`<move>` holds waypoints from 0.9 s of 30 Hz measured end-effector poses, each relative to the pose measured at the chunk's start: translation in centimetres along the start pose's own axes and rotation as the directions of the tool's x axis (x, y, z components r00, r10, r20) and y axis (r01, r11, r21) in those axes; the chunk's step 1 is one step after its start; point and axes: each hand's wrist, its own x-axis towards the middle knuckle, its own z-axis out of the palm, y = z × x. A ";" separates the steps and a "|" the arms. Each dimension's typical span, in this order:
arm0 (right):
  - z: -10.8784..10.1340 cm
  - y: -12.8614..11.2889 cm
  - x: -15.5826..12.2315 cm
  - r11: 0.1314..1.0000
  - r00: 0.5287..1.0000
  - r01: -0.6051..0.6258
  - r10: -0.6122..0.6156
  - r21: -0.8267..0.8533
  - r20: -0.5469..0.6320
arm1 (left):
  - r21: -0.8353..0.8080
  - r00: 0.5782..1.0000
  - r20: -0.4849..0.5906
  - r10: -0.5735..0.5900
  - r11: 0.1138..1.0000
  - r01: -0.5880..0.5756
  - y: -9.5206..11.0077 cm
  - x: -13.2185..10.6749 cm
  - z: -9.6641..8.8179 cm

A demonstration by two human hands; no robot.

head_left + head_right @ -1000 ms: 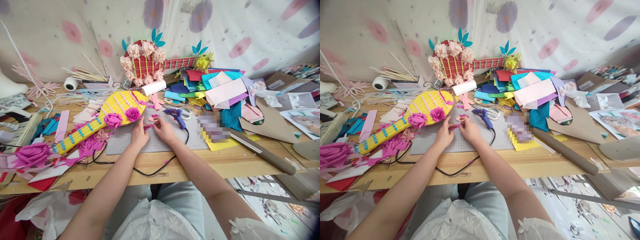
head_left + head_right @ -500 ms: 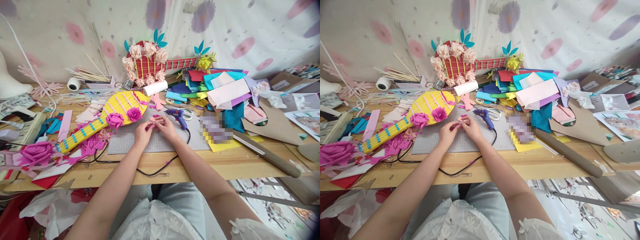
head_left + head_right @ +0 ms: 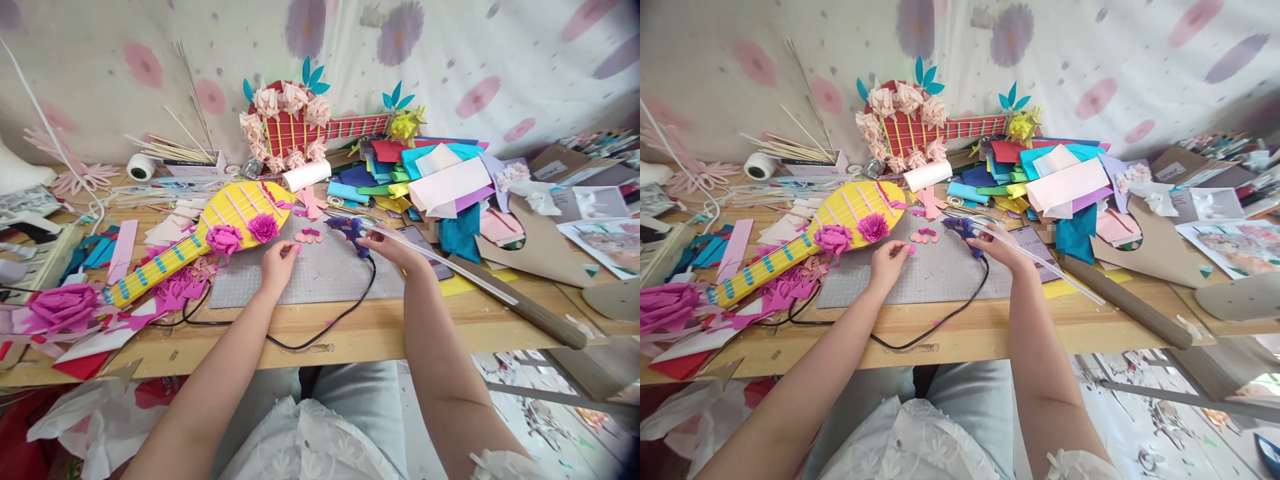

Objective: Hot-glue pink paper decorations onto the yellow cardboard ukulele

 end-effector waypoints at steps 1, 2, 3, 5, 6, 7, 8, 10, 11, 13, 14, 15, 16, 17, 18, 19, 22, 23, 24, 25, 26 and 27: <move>0.6 0.1 0.5 0.999 0.998 0.016 -0.018 -0.031 -0.065 | -0.005 1.000 -0.002 0.002 1.000 -0.002 -0.1 0.0 0.1; 1.5 0.2 1.0 0.998 0.995 0.028 -0.032 -0.047 -0.093 | -0.007 1.000 -0.005 0.003 1.000 -0.003 -0.2 0.0 0.1; 2.6 0.2 1.5 0.998 0.995 0.032 -0.037 -0.057 -0.090 | -0.008 1.000 -0.008 0.002 1.000 -0.002 -0.3 0.0 0.1; 4.6 0.0 2.3 0.998 0.988 -0.051 0.043 -0.049 -0.146 | -0.010 1.000 -0.013 -0.006 1.000 0.006 -0.2 -0.1 0.0; 5.4 -0.2 2.5 0.994 0.977 -0.106 0.097 -0.035 -0.189 | -0.012 1.000 -0.014 -0.011 1.000 0.011 -0.1 -0.1 -0.1; 6.1 -0.3 2.6 0.988 0.962 -0.154 0.149 -0.008 -0.228 | -0.016 1.000 -0.017 -0.017 1.000 0.016 0.0 -0.2 -0.2; 6.5 -0.4 2.6 0.983 0.949 -0.183 0.185 0.030 -0.256 | -0.021 1.000 -0.022 -0.020 1.000 0.020 0.1 -0.2 -0.2; 6.7 -0.7 2.1 0.975 0.942 -0.175 0.205 0.133 -0.264 | -0.032 0.999 -0.045 -0.025 0.999 0.024 0.3 -0.2 -0.3; 6.6 -0.9 1.8 0.968 0.950 -0.147 0.195 0.202 -0.244 | -0.036 0.998 -0.059 -0.028 0.999 0.026 0.3 -0.1 -0.4; 6.3 -1.4 0.9 0.941 0.972 -0.082 0.148 0.330 -0.180 | -0.034 0.996 -0.084 -0.033 0.999 0.030 0.3 0.0 -0.4; 6.2 -1.8 0.4 0.926 0.984 -0.056 0.116 0.373 -0.138 | -0.031 0.995 -0.090 -0.034 0.999 0.032 0.3 0.0 -0.4; 6.2 -2.1 0.0 0.915 0.992 -0.037 0.081 0.401 -0.092 | -0.028 0.995 -0.095 -0.033 0.999 0.031 0.3 0.0 -0.4; 6.2 -2.5 -0.4 0.910 0.998 -0.024 0.049 0.415 -0.050 | -0.026 0.995 -0.098 -0.031 0.999 0.028 0.3 0.1 -0.4; 6.2 -2.9 -0.6 0.908 1.000 -0.015 0.023 0.419 -0.013 | -0.027 0.995 -0.100 -0.028 0.999 0.026 0.2 0.1 -0.4; 6.3 -3.2 -0.8 0.908 1.000 -0.010 0.002 0.419 0.019 | -0.031 0.994 -0.102 -0.027 0.999 0.024 0.2 0.1 -0.4; 6.4 -3.4 -0.9 0.909 0.999 -0.006 -0.015 0.417 0.047 | -0.037 0.994 -0.103 -0.028 0.999 0.025 0.1 0.1 -0.4; 6.7 -3.4 -1.0 0.921 0.997 0.010 -0.038 0.391 0.066 | -0.059 0.994 -0.106 -0.038 0.998 0.032 -0.2 0.2 -0.4; 6.7 -3.1 -0.9 0.927 0.997 0.017 -0.044 0.376 0.064 | -0.062 0.994 -0.107 -0.038 0.998 0.032 -0.3 0.2 -0.4; 6.8 -2.9 -0.8 0.932 0.997 0.023 -0.050 0.361 0.065 | -0.060 0.994 -0.108 -0.036 0.998 0.029 -0.4 0.2 -0.4; 6.9 -2.6 -0.7 0.937 0.996 0.028 -0.056 0.349 0.070 | -0.058 0.993 -0.109 -0.034 0.998 0.028 -0.4 0.2 -0.4; 7.0 -2.3 -0.6 0.940 0.995 0.033 -0.063 0.340 0.078 | -0.056 0.994 -0.109 -0.033 0.998 0.027 -0.4 0.2 -0.4; 7.1 -2.0 -0.5 0.942 0.994 0.037 -0.069 0.333 0.086 | -0.055 0.994 -0.108 -0.033 0.998 0.028 -0.4 0.2 -0.3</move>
